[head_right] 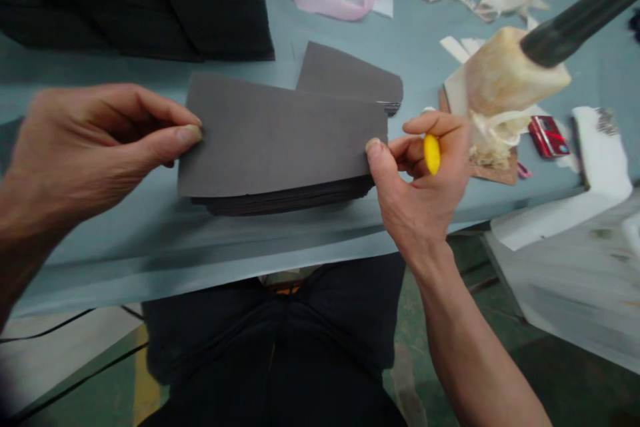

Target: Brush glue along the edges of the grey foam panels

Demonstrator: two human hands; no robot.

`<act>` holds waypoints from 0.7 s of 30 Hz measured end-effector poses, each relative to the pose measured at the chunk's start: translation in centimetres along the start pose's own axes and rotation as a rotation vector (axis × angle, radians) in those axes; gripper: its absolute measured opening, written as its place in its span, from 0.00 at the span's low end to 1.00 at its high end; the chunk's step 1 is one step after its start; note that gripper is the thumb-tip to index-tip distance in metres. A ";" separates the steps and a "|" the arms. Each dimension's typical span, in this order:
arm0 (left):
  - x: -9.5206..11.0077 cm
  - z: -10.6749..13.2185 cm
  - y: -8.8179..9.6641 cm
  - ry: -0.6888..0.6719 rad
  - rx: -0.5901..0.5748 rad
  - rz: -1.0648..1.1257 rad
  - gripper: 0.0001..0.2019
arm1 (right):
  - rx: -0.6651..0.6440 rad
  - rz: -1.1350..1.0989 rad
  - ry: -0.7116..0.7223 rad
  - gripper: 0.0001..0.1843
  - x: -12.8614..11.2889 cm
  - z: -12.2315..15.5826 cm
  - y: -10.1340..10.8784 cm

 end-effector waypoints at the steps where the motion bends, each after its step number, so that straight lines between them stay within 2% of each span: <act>1: 0.0 0.1 0.0 0.000 0.007 -0.026 0.10 | -0.006 0.006 -0.004 0.17 -0.1 0.1 -0.1; 5: 0.0 0.4 0.0 0.019 0.053 -0.107 0.19 | -0.017 0.078 -0.011 0.16 -0.1 0.5 -0.2; 14: -1.7 0.4 0.2 0.060 0.108 -0.103 0.22 | -0.046 0.168 -0.094 0.23 2.5 1.4 0.6; 18: -2.1 0.6 0.3 0.064 0.111 -0.100 0.23 | -0.017 0.179 -0.078 0.23 2.4 1.5 0.8; 21: -1.9 0.6 0.2 0.066 0.119 -0.064 0.20 | 0.013 0.199 -0.051 0.23 2.0 1.5 0.9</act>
Point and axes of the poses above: each hand's wrist, its own z-axis away from the middle knuckle, its own y-axis out of the back of the hand, x = y × z, the point moved 5 cm from there along -z, towards the middle knuckle, and after that the axes turned 6 degrees about z, right-handed, at the moved point
